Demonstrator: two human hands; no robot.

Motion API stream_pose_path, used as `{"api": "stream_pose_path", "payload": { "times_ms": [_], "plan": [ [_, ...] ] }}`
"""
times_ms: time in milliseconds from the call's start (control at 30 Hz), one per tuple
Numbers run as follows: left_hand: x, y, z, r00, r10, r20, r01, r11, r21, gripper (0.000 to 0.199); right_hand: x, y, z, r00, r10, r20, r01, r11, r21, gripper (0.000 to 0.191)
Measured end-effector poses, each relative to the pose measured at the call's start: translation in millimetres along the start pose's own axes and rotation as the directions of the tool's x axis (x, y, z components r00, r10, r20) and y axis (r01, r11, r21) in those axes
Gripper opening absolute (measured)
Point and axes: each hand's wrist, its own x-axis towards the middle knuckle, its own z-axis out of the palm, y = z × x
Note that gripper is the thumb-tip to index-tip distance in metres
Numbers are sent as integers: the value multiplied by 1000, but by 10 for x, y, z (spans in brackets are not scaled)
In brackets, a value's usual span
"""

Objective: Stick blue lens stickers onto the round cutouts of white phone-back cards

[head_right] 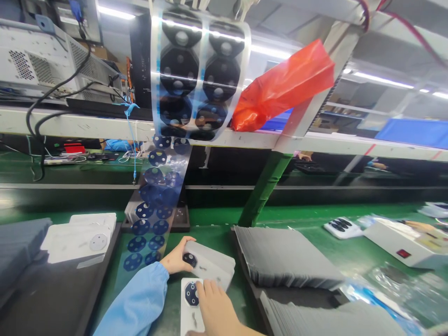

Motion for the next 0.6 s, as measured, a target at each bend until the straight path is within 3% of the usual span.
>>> {"api": "stream_pose_path", "payload": {
  "times_ms": [100,200,300,400,600],
  "plan": [
    [-5,1,17,1000,6,-21,-5,1000,25,72,159,20,1,994,-2,111,4,1000,-14,115],
    [-16,9,20,999,16,-37,-14,999,45,61,339,74,-56,980,-114,165,106,993,55,125],
    [-26,22,14,999,23,-31,-21,998,55,58,449,96,-86,968,-110,225,92,992,89,128],
    [-29,30,14,999,39,-33,-37,997,62,57,496,129,-38,969,-98,227,67,988,141,118],
    [-12,2,32,999,37,-32,-35,997,68,58,486,282,-35,983,-133,124,108,975,193,66]
  ]
}}
